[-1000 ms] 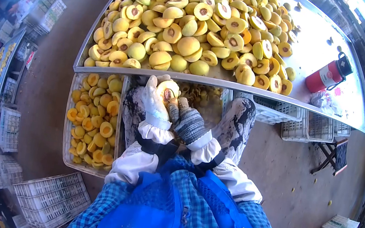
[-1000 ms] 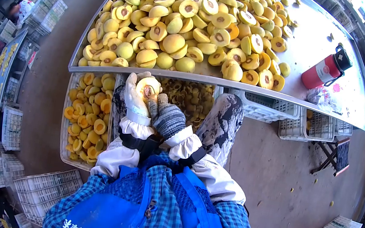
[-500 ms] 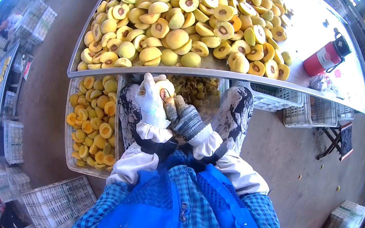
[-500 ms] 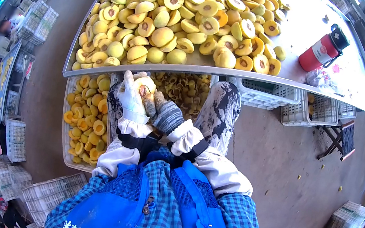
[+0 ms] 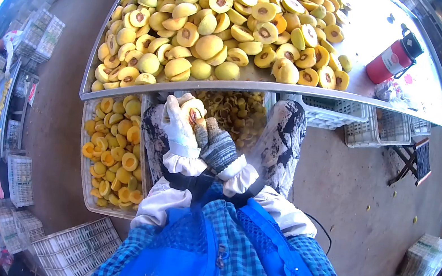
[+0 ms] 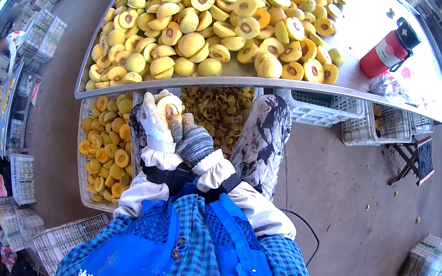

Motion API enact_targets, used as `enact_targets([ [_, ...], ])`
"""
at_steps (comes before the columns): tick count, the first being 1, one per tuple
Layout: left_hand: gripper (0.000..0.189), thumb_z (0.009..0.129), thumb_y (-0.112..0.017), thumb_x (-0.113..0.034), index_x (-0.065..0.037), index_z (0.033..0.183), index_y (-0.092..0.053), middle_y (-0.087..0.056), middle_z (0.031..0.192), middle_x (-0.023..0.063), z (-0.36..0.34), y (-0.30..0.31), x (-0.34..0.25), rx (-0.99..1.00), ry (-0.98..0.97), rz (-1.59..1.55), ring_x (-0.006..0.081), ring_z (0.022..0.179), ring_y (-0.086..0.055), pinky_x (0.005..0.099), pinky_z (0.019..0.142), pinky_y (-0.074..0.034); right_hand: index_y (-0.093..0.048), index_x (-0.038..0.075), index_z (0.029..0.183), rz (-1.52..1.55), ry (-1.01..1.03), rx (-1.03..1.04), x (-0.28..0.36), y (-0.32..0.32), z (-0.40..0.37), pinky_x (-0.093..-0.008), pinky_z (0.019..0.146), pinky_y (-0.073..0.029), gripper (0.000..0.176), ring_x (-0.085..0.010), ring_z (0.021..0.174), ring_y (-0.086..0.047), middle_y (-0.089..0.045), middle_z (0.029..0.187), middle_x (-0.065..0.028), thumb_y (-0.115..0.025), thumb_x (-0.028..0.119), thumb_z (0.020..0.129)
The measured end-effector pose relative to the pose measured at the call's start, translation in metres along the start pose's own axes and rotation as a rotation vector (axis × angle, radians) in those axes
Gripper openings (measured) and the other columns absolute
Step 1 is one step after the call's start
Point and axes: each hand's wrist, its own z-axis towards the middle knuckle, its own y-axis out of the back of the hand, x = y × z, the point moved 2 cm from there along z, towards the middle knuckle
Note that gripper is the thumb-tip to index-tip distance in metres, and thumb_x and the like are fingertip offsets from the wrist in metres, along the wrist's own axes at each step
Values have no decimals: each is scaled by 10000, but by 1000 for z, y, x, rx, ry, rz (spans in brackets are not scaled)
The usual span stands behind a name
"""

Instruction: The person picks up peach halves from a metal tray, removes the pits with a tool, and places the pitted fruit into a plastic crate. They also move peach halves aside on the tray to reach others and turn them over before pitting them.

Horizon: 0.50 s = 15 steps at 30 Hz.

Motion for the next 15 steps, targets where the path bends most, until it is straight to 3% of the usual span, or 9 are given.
enact_targets([
  [2,409,922,-510,-381,17,892,-596,-622,815,92,-2,-1,-2,-18,-19,38,166,656,-587,271,602,-508,-493,33,927,66,95,-59,10,6,-2,-477,556,-411,231,-448,695,-553,-558,701,-258,-489,263,924],
  [5,408,920,-514,-384,14,884,-598,-627,825,91,-1,-2,-5,-15,-18,58,163,659,-586,267,595,-508,-506,71,1106,-4,37,84,2,3,2,-474,610,-458,304,-398,755,-575,-533,912,-246,-439,299,916],
  [8,418,919,-512,-392,12,867,-604,-629,818,88,-7,-5,-9,-12,9,64,161,646,-585,264,567,-506,-501,77,1160,-39,75,133,3,5,1,-458,619,-464,307,-398,752,-573,-534,922,-239,-436,250,914],
  [11,433,917,-510,-405,10,843,-610,-629,798,85,-11,-10,-13,-6,23,63,158,624,-583,260,536,-501,-500,70,1180,-118,494,18,-5,3,-1,-446,628,-465,306,-398,755,-569,-534,907,-237,-432,196,910],
  [14,465,923,-477,-422,17,832,-599,-616,781,92,-14,-12,-13,-15,-40,119,179,612,-583,273,527,-504,-512,69,1168,168,276,103,4,12,-2,-447,635,-463,289,-401,761,-567,-537,903,-231,-419,161,911],
  [15,479,926,-460,-428,22,831,-592,-609,776,97,-15,-14,-12,-19,-73,149,190,610,-583,281,527,-506,-513,59,1163,174,308,89,1,11,-2,-446,633,-464,287,-402,761,-566,-537,909,-231,-419,163,912],
])
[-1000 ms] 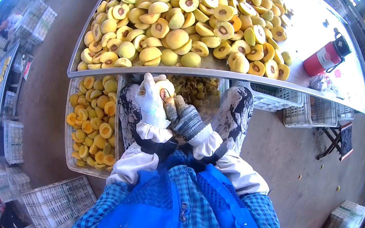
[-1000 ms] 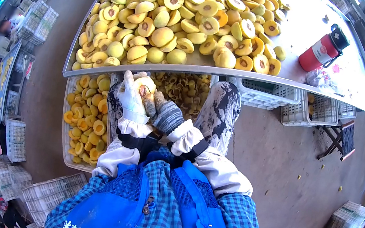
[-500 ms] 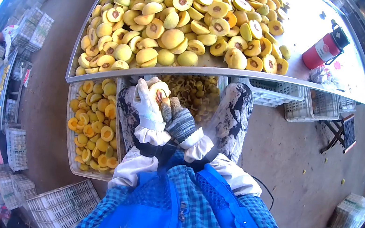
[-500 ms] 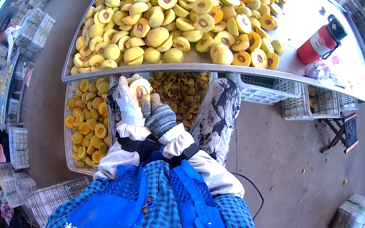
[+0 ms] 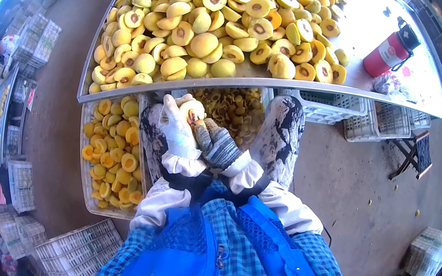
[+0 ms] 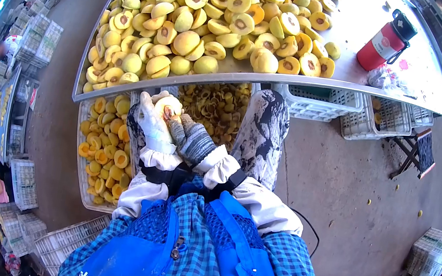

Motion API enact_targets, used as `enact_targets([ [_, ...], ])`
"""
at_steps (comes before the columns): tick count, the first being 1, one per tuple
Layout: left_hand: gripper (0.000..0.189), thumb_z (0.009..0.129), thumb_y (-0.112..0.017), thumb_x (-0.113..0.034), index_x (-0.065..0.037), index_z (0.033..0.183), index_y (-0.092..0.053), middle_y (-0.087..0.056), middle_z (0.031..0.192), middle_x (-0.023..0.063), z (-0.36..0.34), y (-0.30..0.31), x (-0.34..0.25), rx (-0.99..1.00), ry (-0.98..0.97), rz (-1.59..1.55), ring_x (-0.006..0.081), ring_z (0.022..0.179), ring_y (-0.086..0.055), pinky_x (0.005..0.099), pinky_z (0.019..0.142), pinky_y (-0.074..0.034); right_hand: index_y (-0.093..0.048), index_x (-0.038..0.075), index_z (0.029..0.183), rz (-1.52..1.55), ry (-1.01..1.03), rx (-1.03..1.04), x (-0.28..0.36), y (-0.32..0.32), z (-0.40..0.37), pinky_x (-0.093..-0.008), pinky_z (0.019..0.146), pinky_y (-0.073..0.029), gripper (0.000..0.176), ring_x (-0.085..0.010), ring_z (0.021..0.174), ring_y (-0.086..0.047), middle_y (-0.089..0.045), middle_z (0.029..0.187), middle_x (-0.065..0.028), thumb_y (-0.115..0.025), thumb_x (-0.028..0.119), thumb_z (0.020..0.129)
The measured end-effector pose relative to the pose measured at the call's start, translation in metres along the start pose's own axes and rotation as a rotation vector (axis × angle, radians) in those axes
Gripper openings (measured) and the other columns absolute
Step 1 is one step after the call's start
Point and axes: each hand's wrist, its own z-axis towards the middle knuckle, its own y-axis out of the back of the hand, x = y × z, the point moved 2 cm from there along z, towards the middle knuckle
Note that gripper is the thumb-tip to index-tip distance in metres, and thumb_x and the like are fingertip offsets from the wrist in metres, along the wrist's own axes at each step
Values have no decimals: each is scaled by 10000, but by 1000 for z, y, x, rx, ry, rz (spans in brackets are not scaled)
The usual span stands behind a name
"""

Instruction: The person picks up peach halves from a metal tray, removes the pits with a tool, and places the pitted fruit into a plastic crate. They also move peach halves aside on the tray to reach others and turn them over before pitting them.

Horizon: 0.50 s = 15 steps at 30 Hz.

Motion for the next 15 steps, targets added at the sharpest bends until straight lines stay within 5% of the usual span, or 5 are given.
enact_targets([
  [6,451,914,-524,-402,23,797,-620,-640,767,84,4,-4,-2,-7,-127,139,126,602,-563,237,526,-471,-522,-9,1060,-13,33,-53,-6,-1,-1,-450,615,-457,272,-410,756,-576,-558,867,-262,-433,212,929],
  [11,480,900,-550,-396,23,678,-628,-642,661,93,-1,-13,-11,174,61,224,105,480,-544,206,461,-423,-530,5,994,-40,-26,-38,-23,-3,-7,-458,556,-445,292,-435,676,-576,-575,722,-259,-471,281,922],
  [14,471,892,-564,-393,29,692,-626,-646,672,109,4,-5,-1,271,211,221,117,500,-567,207,465,-435,-572,34,956,195,-141,11,-15,2,-11,-350,505,-427,320,-261,576,-575,-586,649,-125,-478,339,935],
  [15,466,901,-544,-385,32,712,-631,-647,674,119,3,-4,-3,315,292,201,138,516,-586,221,488,-461,-583,42,948,508,-293,35,-4,5,-12,-319,502,-420,328,-199,571,-560,-581,647,-79,-478,352,938],
])
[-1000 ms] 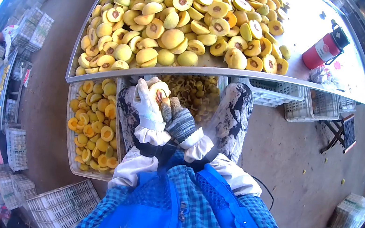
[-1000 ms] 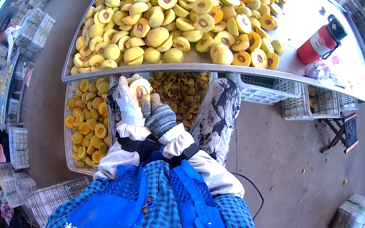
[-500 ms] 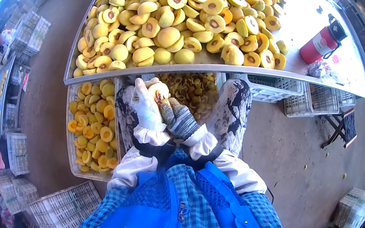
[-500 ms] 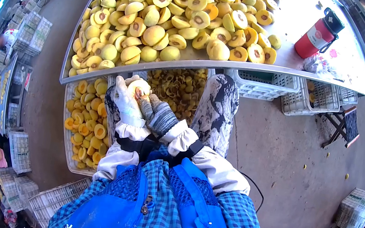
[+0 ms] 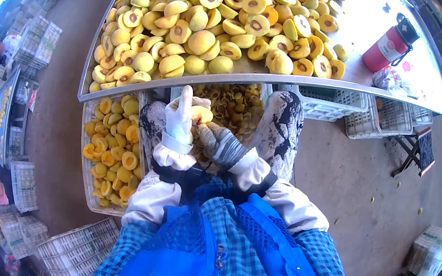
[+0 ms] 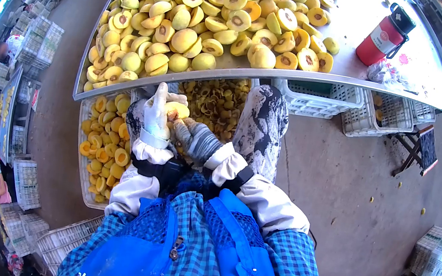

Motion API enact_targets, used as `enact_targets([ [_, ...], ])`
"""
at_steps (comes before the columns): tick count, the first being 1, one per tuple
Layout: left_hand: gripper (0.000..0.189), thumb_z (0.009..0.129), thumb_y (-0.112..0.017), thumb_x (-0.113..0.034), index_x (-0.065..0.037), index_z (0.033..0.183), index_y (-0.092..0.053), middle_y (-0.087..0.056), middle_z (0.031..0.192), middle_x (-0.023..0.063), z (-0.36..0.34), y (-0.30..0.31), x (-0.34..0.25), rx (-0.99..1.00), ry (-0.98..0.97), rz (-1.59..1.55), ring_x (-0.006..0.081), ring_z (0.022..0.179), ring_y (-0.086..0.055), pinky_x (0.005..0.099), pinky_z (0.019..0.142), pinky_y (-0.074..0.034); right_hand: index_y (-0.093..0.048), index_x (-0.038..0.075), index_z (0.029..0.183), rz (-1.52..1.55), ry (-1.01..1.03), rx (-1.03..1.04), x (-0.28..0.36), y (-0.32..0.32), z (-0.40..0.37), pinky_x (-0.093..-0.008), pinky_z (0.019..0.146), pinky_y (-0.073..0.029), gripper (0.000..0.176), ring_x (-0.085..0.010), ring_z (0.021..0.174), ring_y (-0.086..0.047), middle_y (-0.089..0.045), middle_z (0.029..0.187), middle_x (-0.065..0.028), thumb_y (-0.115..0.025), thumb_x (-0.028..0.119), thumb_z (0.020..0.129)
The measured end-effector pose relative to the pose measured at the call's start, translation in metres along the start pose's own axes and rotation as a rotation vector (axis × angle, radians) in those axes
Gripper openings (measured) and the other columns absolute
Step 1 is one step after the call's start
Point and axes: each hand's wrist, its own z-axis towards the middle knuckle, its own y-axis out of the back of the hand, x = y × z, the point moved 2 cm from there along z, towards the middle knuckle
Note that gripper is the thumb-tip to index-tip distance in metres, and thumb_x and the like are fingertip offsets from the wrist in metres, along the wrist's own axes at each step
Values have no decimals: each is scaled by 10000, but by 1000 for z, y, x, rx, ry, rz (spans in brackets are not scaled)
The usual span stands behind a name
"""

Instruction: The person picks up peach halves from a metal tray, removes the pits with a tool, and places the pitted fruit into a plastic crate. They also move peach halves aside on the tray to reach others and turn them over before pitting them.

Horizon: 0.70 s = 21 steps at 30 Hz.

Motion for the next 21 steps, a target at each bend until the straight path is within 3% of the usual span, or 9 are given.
enact_targets([
  [2,466,908,-525,-380,36,727,-634,-649,678,124,-2,0,-1,99,-2,-84,153,518,-596,231,505,-475,-615,64,930,440,-250,65,-7,-1,-5,-231,506,-386,355,-42,610,-478,-544,697,58,-485,394,938],
  [10,428,915,-533,-329,56,777,-659,-663,688,124,-5,2,0,231,-156,161,167,569,-636,238,527,-488,-612,62,871,12,-277,203,29,15,-7,-236,473,-354,363,-74,538,-462,-527,620,36,-466,387,946],
  [12,487,915,-514,-381,53,740,-651,-658,676,131,-13,-3,-8,233,-176,247,184,563,-636,255,550,-508,-581,79,852,-236,-211,366,42,30,-15,-267,428,-371,372,-115,480,-459,-529,635,20,-446,413,946],
  [13,513,911,-499,-430,53,815,-644,-655,710,134,-11,0,-11,288,-115,131,205,557,-630,275,559,-521,-569,86,872,184,-480,485,43,27,-8,-282,411,-378,366,-127,464,-459,-536,654,17,-447,423,942],
  [15,539,918,-454,-466,45,864,-616,-644,739,138,-12,-4,-13,195,-42,-227,235,536,-618,311,547,-534,-551,93,948,797,-519,171,14,2,-15,-275,462,-425,312,-124,557,-511,-567,765,-26,-463,392,940],
  [16,534,922,-437,-470,34,863,-603,-639,745,141,-10,-3,-20,87,-71,-413,248,537,-616,327,534,-535,-540,87,1016,1236,-485,237,-26,9,-11,-265,598,-467,276,-135,715,-548,-569,856,-59,-478,346,941],
  [17,516,923,-438,-462,23,854,-598,-637,737,140,-3,19,-18,18,-59,-448,250,544,-616,336,523,-536,-544,85,1040,1229,-478,-247,-1,-9,-20,-254,686,-468,273,-142,808,-541,-563,916,-60,-507,333,930],
  [19,483,919,-461,-445,11,861,-611,-640,714,130,12,77,-16,-188,-164,-315,235,542,-613,327,511,-532,-544,88,1058,1209,-408,-385,0,-1,-21,-238,679,-460,298,-143,807,-544,-570,921,-37,-527,352,920],
  [21,419,912,-510,-390,-2,832,-645,-642,709,80,0,145,-41,-439,-377,-49,152,568,-605,282,529,-519,-547,86,985,745,-568,-134,-22,18,-19,-246,525,-422,371,-145,623,-517,-554,772,-29,-501,445,905],
])
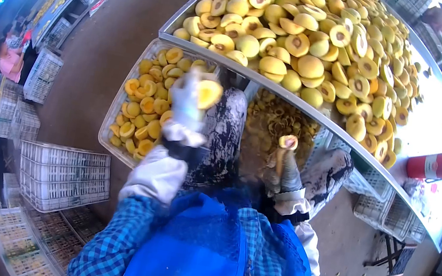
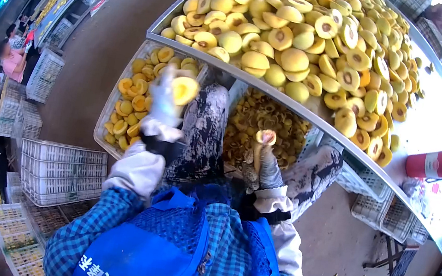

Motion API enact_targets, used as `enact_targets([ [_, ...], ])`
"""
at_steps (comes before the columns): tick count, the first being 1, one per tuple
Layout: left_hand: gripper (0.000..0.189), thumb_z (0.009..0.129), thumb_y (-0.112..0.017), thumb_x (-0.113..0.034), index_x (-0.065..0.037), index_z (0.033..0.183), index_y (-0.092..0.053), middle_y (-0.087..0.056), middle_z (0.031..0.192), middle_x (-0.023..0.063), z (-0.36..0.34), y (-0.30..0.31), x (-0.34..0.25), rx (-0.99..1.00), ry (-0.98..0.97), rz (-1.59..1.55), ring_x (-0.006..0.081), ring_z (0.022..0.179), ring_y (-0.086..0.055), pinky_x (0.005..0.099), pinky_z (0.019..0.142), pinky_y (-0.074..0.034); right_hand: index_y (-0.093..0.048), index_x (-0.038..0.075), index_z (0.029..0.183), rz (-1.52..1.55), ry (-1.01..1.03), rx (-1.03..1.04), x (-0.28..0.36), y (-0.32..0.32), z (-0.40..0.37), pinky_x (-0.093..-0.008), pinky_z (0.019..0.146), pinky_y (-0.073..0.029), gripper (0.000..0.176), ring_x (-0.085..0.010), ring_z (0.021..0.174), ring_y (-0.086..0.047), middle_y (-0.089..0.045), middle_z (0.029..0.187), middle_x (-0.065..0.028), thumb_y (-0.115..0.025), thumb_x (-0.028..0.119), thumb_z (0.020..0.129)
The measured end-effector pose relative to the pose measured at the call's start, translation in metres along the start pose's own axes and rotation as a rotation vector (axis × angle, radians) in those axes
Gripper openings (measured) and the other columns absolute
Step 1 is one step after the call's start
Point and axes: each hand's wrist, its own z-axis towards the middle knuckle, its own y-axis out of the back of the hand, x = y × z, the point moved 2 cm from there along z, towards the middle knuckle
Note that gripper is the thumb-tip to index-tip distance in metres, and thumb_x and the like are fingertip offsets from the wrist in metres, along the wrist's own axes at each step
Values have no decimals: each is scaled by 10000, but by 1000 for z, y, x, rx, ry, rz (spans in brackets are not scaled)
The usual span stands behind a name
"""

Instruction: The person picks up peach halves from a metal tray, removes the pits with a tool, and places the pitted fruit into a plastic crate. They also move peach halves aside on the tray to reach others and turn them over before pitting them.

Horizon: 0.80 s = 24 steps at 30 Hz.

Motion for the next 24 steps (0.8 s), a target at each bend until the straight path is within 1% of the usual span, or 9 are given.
enact_targets([
  [3,227,886,-574,-229,-17,843,-642,-640,808,67,57,109,20,-264,-406,821,164,750,-599,273,679,-480,-548,87,865,-621,-115,-143,-9,23,12,-275,326,-320,479,-146,367,-416,-482,536,-22,-458,557,885],
  [4,204,863,-562,-173,22,900,-610,-622,911,159,59,121,20,-229,-541,1012,323,813,-589,358,741,-489,-547,89,837,-672,-110,-224,-12,13,12,-285,298,-291,497,-146,327,-382,-457,494,-21,-450,574,880],
  [6,243,871,-535,-193,5,1000,-590,-610,998,156,66,136,52,18,-817,1310,338,904,-575,396,822,-465,-560,86,822,-801,-65,-194,-12,-4,21,-272,347,-320,402,-134,372,-403,-495,544,-21,-463,463,919],
  [8,572,914,-393,-405,-34,1349,-360,-307,1416,199,38,165,140,392,-479,1855,341,1348,-222,491,1078,-211,-580,61,858,-805,-15,-213,-22,-3,35,-265,410,-375,367,-129,436,-449,-545,606,-30,-468,402,937],
  [10,656,917,-349,-437,-27,1414,-227,-121,1493,196,52,167,160,423,-195,1925,352,1392,-44,488,1113,-94,-600,-16,1042,-881,380,-119,-35,10,49,-258,715,-435,365,-113,775,-519,-636,861,-24,-470,313,954],
  [13,738,883,-382,-489,-21,1424,-198,-79,1501,195,66,155,144,564,-7,1935,359,1392,-6,476,1119,-42,-600,-2,1052,-1057,286,-149,-29,26,47,-260,608,-416,387,-102,663,-484,-604,774,-13,-477,349,945],
  [18,452,854,-497,-450,-48,1044,-578,-592,1108,188,75,94,15,310,-7,1930,332,1004,-580,470,821,-451,-590,32,1031,-866,166,-220,-24,46,46,-279,467,-367,461,-122,503,-431,-507,612,-21,-489,465,908],
  [20,395,833,-578,-405,-43,991,-594,-645,931,143,69,29,-36,169,-486,1378,314,825,-629,454,720,-482,-595,37,990,-893,171,-174,-20,34,42,-264,494,-374,405,-108,532,-444,-522,631,-7,-495,423,919],
  [24,620,802,-628,-426,-11,1236,-473,-547,1186,219,43,-125,-61,633,-310,1170,336,1077,-547,399,910,-437,-592,29,941,-830,160,-142,-13,9,39,-241,554,-395,279,-90,615,-477,-559,721,18,-494,290,945],
])
